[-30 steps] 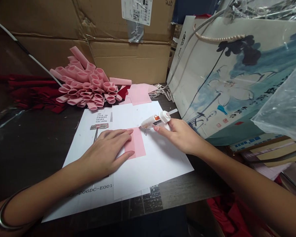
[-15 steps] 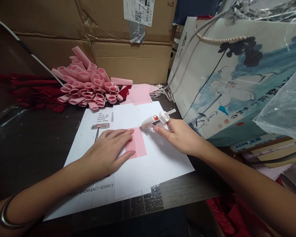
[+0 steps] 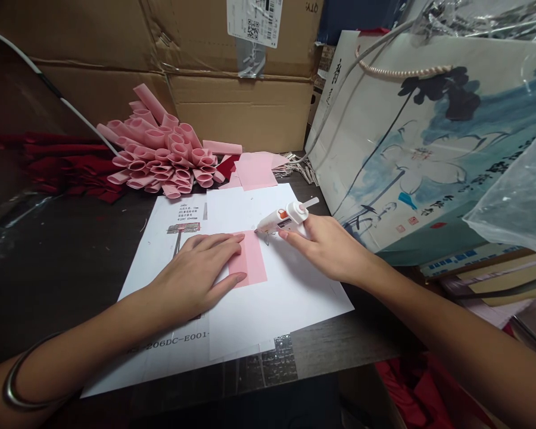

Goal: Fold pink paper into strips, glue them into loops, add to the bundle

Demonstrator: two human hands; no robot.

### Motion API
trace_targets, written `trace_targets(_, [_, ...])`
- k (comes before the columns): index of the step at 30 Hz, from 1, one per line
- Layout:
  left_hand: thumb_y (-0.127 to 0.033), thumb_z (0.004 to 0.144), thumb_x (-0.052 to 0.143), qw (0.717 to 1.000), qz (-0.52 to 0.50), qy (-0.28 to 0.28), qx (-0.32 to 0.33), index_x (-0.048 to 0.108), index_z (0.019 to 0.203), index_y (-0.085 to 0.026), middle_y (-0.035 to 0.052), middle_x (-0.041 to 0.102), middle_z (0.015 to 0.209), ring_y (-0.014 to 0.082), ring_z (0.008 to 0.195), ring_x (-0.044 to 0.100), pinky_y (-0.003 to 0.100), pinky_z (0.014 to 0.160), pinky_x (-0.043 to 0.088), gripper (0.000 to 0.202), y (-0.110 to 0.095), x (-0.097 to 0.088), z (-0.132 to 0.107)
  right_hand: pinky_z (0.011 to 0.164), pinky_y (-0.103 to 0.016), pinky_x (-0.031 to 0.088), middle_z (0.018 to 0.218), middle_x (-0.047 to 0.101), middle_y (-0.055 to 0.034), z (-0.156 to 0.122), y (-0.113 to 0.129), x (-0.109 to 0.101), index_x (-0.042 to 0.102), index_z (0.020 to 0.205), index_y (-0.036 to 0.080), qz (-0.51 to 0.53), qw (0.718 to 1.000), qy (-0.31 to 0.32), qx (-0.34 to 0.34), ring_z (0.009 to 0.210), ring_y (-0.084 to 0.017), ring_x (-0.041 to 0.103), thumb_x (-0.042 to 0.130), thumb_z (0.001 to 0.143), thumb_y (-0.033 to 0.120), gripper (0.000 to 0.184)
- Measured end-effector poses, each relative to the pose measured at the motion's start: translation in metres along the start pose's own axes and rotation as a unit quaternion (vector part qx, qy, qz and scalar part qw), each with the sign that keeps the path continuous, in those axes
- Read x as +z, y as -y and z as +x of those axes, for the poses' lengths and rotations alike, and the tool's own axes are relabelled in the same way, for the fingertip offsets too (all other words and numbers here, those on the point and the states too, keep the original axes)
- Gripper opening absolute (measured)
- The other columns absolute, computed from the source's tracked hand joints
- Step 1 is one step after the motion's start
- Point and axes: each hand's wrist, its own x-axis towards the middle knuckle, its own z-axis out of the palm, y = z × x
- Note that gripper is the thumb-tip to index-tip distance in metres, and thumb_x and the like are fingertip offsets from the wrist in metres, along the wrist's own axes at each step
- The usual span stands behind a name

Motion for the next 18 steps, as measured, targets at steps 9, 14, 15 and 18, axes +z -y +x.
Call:
trace_targets(9, [-0.041,0.097,0.046,1.000,0.010,-0.004,0.004,0.054,0.120,-0.017,0.0103,0.051,0.143,0.0279,0.132,0.045,0.050,0.103,0.037,0.035,0.0001,0.0008,-0.0012,0.059,-0.028,0.036,0.075,0.065,-0.0016,-0.0002,0.0000,0.0004,0.063,0.087,0.019,0.006,1.000,0.002,0.005,0.065,-0.017,0.057,0.044,0.094,0.054,0.041])
trace_targets(14, [-0.042,0.097,0.045,1.000,0.008,-0.007,0.005,0.054,0.121,-0.017,0.0104,0.051,0.144,0.0274,0.133,0.044,0.050,0.103,0.037,0.036,0.0002,0.0014,-0.0008,0.057,-0.028,0.036,0.070,0.062,-0.0022,-0.0010,0.0000,0.0004,0.059,0.079,0.018,-0.005,1.000,0.001,0.018,0.063,-0.017,0.055,0.043,0.093,0.056,0.043])
trace_targets(15, [-0.042,0.097,0.045,1.000,0.008,-0.008,0.005,0.054,0.121,-0.017,0.0104,0.050,0.144,0.0274,0.133,0.044,0.050,0.104,0.036,0.036,0.0002,0.0013,-0.0007,0.056,-0.028,0.035,0.070,0.061,-0.0020,-0.0013,-0.0001,0.0005,0.057,0.077,0.018,-0.007,1.000,0.002,0.019,0.063,-0.017,0.054,0.043,0.093,0.056,0.044])
trace_targets(18, [-0.042,0.097,0.046,1.000,0.008,-0.006,0.003,0.054,0.120,-0.017,0.0102,0.051,0.144,0.0275,0.132,0.044,0.050,0.104,0.036,0.035,0.0002,0.0007,-0.0006,0.053,-0.027,0.031,0.064,0.056,-0.0002,-0.0021,-0.0005,0.0010,0.052,0.070,0.019,-0.011,1.000,-0.002,0.015,0.056,-0.015,0.050,0.044,0.093,0.057,0.045])
